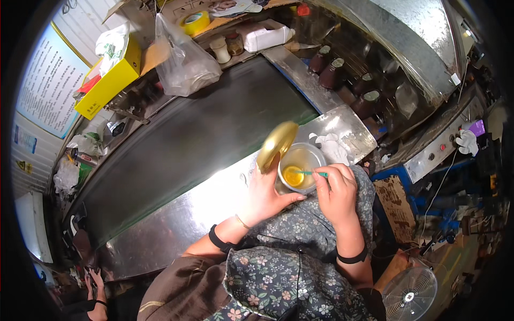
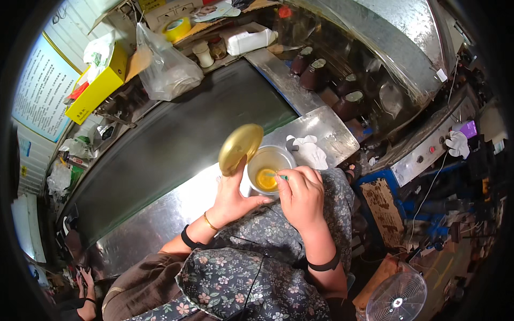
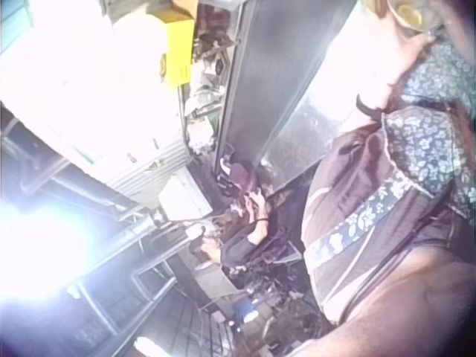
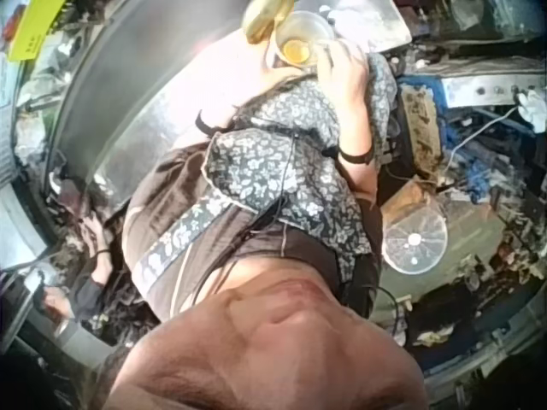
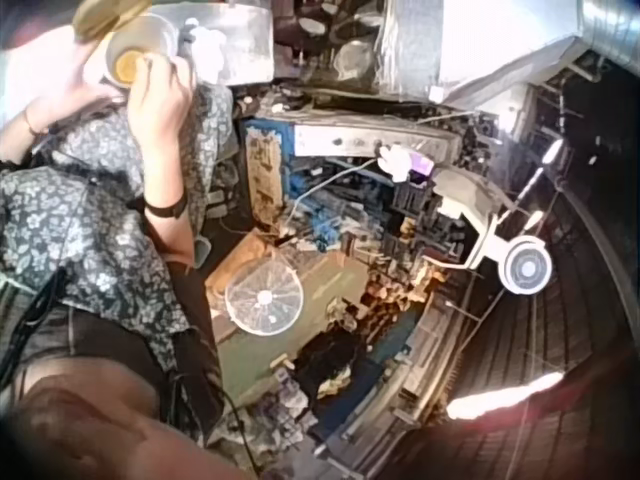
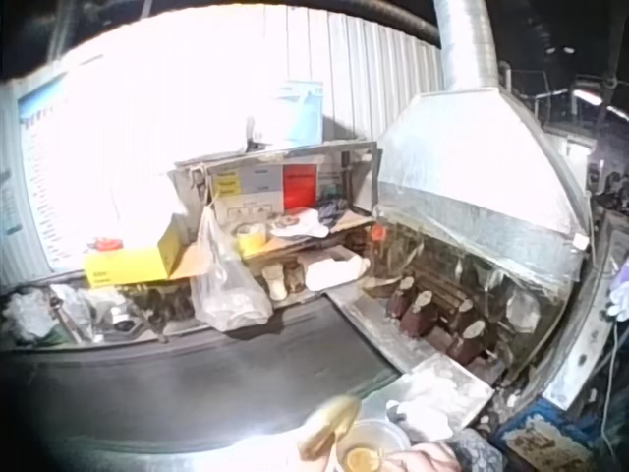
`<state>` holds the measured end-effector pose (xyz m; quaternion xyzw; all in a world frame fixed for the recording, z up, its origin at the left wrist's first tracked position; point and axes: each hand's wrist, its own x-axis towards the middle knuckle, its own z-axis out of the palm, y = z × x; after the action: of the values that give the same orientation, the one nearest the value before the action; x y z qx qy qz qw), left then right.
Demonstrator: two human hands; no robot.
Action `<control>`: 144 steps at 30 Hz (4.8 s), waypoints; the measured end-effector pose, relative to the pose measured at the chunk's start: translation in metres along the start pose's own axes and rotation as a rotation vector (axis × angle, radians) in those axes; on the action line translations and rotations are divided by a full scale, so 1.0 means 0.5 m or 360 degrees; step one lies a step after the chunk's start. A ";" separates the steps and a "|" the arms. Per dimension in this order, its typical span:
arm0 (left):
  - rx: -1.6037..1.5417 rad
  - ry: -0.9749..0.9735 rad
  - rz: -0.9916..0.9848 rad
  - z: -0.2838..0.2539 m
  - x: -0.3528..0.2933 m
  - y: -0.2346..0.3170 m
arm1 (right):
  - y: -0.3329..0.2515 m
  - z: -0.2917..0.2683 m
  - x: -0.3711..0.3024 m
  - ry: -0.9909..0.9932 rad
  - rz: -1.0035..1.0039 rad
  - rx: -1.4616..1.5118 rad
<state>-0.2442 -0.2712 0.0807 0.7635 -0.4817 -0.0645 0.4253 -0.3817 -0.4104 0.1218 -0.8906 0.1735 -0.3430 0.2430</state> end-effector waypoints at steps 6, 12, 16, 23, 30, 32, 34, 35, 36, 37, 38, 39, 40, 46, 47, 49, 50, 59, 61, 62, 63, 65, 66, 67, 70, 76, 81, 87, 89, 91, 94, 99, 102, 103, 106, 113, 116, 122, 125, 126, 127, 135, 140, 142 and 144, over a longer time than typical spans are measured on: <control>-0.0084 -0.0092 0.0062 0.030 -0.009 -0.030 | 0.009 0.000 -0.002 -0.0079 -0.0039 0.0015; -0.0121 0.0037 0.0097 0.040 -0.005 -0.031 | 0.009 0.007 -0.005 0.0050 -0.0012 0.0040; -0.0367 -0.0004 -0.0120 0.040 -0.006 -0.021 | 0.011 0.017 -0.008 -0.0114 -0.0038 0.0064; -0.0396 0.0004 -0.0164 0.046 -0.009 -0.019 | 0.014 0.015 -0.005 -0.0019 -0.0051 0.0023; -0.0435 -0.0030 -0.0188 0.048 -0.009 -0.025 | 0.015 0.013 0.001 -0.0068 -0.0084 0.0074; -0.0443 -0.0036 -0.0169 0.048 -0.009 -0.029 | 0.019 0.013 -0.003 0.0077 -0.0053 0.0026; -0.0424 -0.0040 -0.0154 0.049 -0.011 -0.028 | 0.005 -0.004 -0.005 0.0102 -0.0070 0.0018; -0.0411 -0.0040 -0.0139 0.050 -0.011 -0.027 | 0.001 -0.009 -0.006 0.0154 -0.0113 0.0025; -0.0411 -0.0041 -0.0122 0.052 -0.010 -0.029 | -0.003 -0.010 -0.005 0.0201 -0.0155 0.0019; -0.0416 -0.0042 -0.0121 0.053 -0.011 -0.031 | -0.005 -0.006 -0.006 0.0200 -0.0154 0.0015; -0.0370 -0.0023 -0.0096 0.054 -0.011 -0.034 | -0.005 -0.001 -0.008 0.0187 -0.0172 0.0035; -0.0323 0.0000 -0.0071 0.055 -0.012 -0.036 | -0.005 0.002 -0.009 0.0174 -0.0191 0.0056; -0.0325 0.0002 -0.0072 0.056 -0.011 -0.037 | -0.006 0.001 -0.010 0.0172 -0.0193 0.0056; -0.0327 0.0025 -0.0002 0.057 -0.009 -0.041 | -0.024 -0.006 -0.009 0.0200 -0.0210 0.0075; -0.0315 0.0025 0.0012 0.058 -0.009 -0.045 | -0.014 0.004 -0.006 0.0054 -0.0198 -0.0023; -0.0309 0.0028 0.0029 0.062 -0.007 -0.044 | 0.006 0.025 -0.010 -0.0068 -0.0074 0.0060; -0.0265 0.0043 0.0041 0.063 -0.006 -0.042 | 0.010 0.019 -0.011 -0.0070 -0.0076 0.0057; -0.0331 0.0058 -0.0024 0.066 -0.008 -0.040 | 0.006 0.022 -0.014 -0.0085 -0.0066 -0.0011; -0.0351 0.0050 -0.0043 0.062 -0.011 -0.038 | -0.004 0.017 -0.011 -0.0001 -0.0058 0.0060; -0.0359 0.0041 -0.0053 0.060 -0.012 -0.038 | -0.002 0.024 -0.010 -0.0003 -0.0056 0.0063; -0.0372 0.0031 -0.0057 0.061 -0.010 -0.036 | 0.005 0.031 -0.010 -0.0050 -0.0079 0.0015; -0.0380 0.0021 -0.0070 0.061 -0.013 -0.040 | 0.017 0.041 -0.015 -0.0096 -0.0030 0.0044; -0.0382 0.0018 -0.0093 0.060 -0.016 -0.042 | 0.012 0.036 -0.013 -0.0101 -0.0034 0.0046; -0.0382 0.0023 -0.0097 0.059 -0.015 -0.041 | 0.003 0.025 -0.009 -0.0069 -0.0048 0.0024; -0.0453 -0.0001 -0.0092 0.059 -0.011 -0.037 | -0.003 0.018 -0.009 -0.0022 -0.0084 -0.0006; -0.0430 0.0008 -0.0092 0.057 -0.013 -0.038 | -0.010 0.008 -0.002 -0.0076 -0.0012 0.0013; -0.0382 0.0070 -0.0006 0.064 -0.014 -0.041 | -0.006 0.017 -0.004 -0.0135 -0.0106 -0.0122; -0.0406 0.0048 -0.0042 0.062 -0.013 -0.035 | 0.003 0.023 -0.005 -0.0049 -0.0106 -0.0161; -0.0425 0.0034 -0.0078 0.064 -0.012 -0.036 | 0.005 0.020 -0.005 -0.0035 -0.0093 -0.0145; -0.0444 0.0012 -0.0117 0.066 -0.019 -0.038 | -0.006 0.011 -0.006 -0.0019 -0.0108 -0.0149; -0.0387 -0.0020 -0.0168 0.070 -0.023 -0.041 | 0.003 0.022 -0.009 -0.0049 -0.0163 -0.0204; -0.0349 0.0004 -0.0069 0.074 -0.021 -0.042 | -0.003 0.024 -0.012 -0.0002 -0.0094 -0.0092; -0.0414 0.0048 -0.0084 0.071 -0.017 -0.044 | 0.013 0.041 -0.012 -0.0030 -0.0133 -0.0096; -0.0415 0.0051 -0.0084 0.070 -0.014 -0.041 | 0.015 0.039 -0.011 -0.0041 -0.0100 -0.0101; -0.0510 -0.0034 -0.0159 0.065 -0.016 -0.037 | 0.005 0.022 -0.009 0.0025 -0.0060 -0.0039; -0.0386 0.0055 -0.0049 0.068 -0.016 -0.042 | -0.005 0.016 -0.005 -0.0038 -0.0138 -0.0176; -0.0384 0.0027 -0.0034 0.070 -0.014 -0.036 | -0.003 0.008 -0.010 -0.0070 -0.0155 -0.0250; -0.0434 0.0005 -0.0105 0.071 -0.017 -0.036 | -0.002 0.006 -0.007 -0.0071 -0.0068 -0.0140; -0.0406 -0.0004 -0.0069 0.068 -0.017 -0.034 | 0.012 0.018 -0.007 -0.0120 -0.0010 -0.0159; -0.0395 -0.0016 -0.0057 0.066 -0.018 -0.036 | 0.015 0.021 -0.007 -0.0088 0.0004 -0.0114; -0.0394 -0.0016 -0.0058 0.068 -0.017 -0.036 | 0.015 0.019 -0.009 -0.0042 0.0017 -0.0042; -0.0465 -0.0004 -0.0080 0.068 -0.007 -0.031 | 0.013 0.020 -0.003 0.0009 -0.0030 0.0017; -0.0392 0.0027 0.0004 0.073 -0.008 -0.038 | 0.040 0.044 -0.015 -0.0020 -0.0141 -0.0017; -0.0352 0.0030 0.0022 0.073 -0.014 -0.042 | 0.018 0.023 -0.010 -0.0009 -0.0026 0.0029; -0.0399 0.0016 -0.0047 0.076 -0.013 -0.038 | 0.019 0.029 -0.010 0.0019 -0.0060 0.0052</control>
<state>-0.2540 -0.2850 0.0413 0.7116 -0.4564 -0.1267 0.5189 -0.3765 -0.4112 0.1048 -0.8876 0.1523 -0.3556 0.2499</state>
